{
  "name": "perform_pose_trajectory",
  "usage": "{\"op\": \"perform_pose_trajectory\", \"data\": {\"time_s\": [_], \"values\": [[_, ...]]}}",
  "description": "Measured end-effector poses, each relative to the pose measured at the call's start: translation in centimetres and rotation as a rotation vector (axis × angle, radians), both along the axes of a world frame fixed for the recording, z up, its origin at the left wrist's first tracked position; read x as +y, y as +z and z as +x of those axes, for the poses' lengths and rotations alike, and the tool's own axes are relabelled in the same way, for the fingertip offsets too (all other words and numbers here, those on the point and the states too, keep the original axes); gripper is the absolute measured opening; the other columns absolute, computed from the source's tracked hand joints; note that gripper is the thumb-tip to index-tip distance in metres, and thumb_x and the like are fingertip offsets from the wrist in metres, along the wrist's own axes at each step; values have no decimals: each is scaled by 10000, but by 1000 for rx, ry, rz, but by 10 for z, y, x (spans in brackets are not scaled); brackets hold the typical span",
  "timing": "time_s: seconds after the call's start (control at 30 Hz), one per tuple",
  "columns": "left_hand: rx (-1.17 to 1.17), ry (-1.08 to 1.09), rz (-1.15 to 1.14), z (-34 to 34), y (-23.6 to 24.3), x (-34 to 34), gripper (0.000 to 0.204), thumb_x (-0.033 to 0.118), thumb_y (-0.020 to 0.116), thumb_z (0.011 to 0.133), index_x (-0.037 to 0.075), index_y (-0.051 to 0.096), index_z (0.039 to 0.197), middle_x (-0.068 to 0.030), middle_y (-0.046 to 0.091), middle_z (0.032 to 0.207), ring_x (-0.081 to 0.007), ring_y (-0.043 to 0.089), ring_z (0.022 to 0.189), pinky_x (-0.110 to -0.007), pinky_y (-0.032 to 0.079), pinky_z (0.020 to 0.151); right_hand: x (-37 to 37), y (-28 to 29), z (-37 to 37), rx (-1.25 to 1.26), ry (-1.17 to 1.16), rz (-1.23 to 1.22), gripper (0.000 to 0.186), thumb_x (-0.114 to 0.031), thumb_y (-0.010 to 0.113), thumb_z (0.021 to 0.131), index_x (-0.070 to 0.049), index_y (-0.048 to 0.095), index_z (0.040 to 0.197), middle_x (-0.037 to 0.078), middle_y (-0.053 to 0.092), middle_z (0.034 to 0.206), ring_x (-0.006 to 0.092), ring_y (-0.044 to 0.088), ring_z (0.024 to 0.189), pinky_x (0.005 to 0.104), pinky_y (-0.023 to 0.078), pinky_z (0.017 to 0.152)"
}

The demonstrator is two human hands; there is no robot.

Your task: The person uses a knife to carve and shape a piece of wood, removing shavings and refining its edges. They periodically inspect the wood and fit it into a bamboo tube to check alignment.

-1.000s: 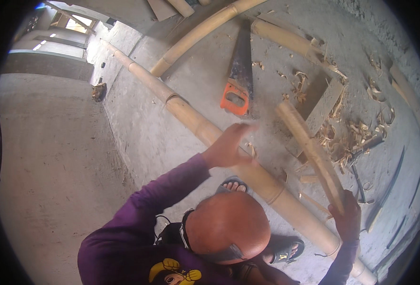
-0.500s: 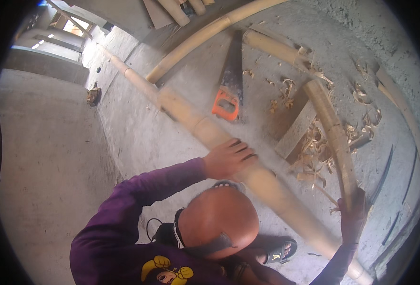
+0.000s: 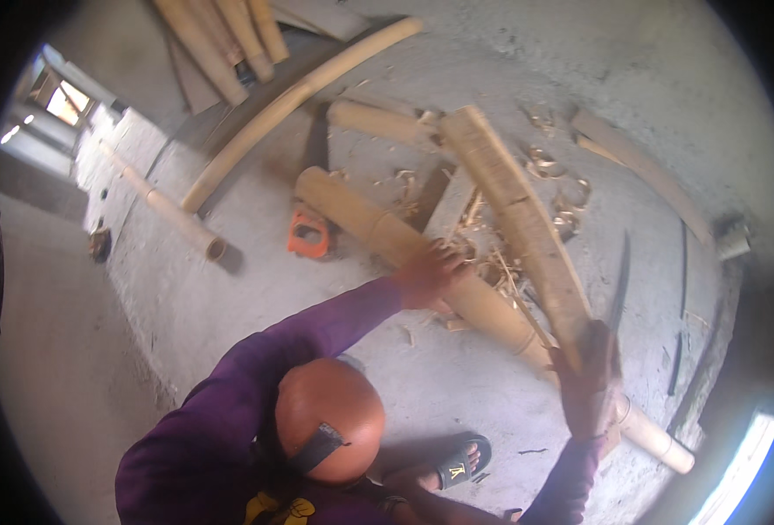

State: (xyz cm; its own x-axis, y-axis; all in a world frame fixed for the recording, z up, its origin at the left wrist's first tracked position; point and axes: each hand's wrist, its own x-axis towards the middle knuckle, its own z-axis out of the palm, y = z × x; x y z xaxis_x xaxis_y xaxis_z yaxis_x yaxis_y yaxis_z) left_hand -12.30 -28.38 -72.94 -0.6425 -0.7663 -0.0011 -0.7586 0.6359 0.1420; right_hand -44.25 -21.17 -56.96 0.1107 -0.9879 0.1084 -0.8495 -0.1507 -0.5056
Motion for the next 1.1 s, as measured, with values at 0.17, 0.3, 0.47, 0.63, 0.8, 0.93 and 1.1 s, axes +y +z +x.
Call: {"op": "perform_pose_trajectory", "data": {"time_s": [0.17, 0.3, 0.47, 0.63, 0.8, 0.93, 1.1], "values": [[87, 98, -70, 8, 14, 24, 957, 496, 831, 808, 33, 411, 1533, -180, 534, 1424, -346, 448, 1423, -603, 244, 1234, 6, -21, 8, 104, 49, -91, 647, -212, 850, 775, -14, 551, 1314, 192, 609, 1109, 408, 604, 1040, 489, 506, 859], [424, 319, 69, 43, 42, 57, 901, 471, 772, 892, 29, 357, 1558, -193, 483, 1508, -348, 472, 1415, -571, 327, 1208, 3, -36, 18, 136, 96, -84, 656, -233, 854, 766, -21, 558, 1311, 190, 609, 1099, 400, 607, 1039, 490, 507, 853], [1439, 800, 635, 115, 76, 85, 727, 479, 591, 1045, 50, 331, 1572, -157, 506, 1502, -286, 510, 1390, -496, 426, 1152, 0, -51, 47, 60, 329, 6, 658, -303, 855, 779, -25, 565, 1301, 208, 623, 1096, 428, 629, 1015, 511, 516, 833], [1833, 1090, 581, 163, 92, 110, 669, 504, 476, 1097, 40, 350, 1563, -112, 533, 1476, -253, 522, 1377, -468, 407, 1166, 8, -55, 96, 14, 640, 196, 698, -418, 836, 818, -6, 533, 1293, 247, 628, 1096, 455, 637, 1031, 537, 514, 859], [1792, 1107, 683, 210, 83, 144, 717, 547, 460, 1089, 13, 365, 1557, -109, 553, 1448, -248, 531, 1364, -446, 408, 1167, 12, -36, 143, 112, 765, 449, 713, -393, 809, 843, 5, 454, 1317, 250, 620, 1080, 486, 621, 1018, 548, 512, 870], [1888, 1300, 672, 264, 38, 178, 702, 582, 453, 1078, 6, 472, 1478, -124, 623, 1339, -245, 611, 1235, -427, 472, 1094, 10, -23, 181, 116, 775, 566, 739, -330, 789, 848, -16, 427, 1410, 296, 649, 1182, 507, 636, 1081, 537, 518, 923], [1915, 1927, -184, 390, -26, 202, 658, 585, 620, 997, 15, 570, 1320, -130, 604, 1224, -280, 615, 1130, -437, 530, 975, 16, -36, 243, 51, 872, 562, 764, -345, 761, 861, -23, 424, 1466, 281, 672, 1198, 465, 679, 1046, 529, 538, 910]]}}
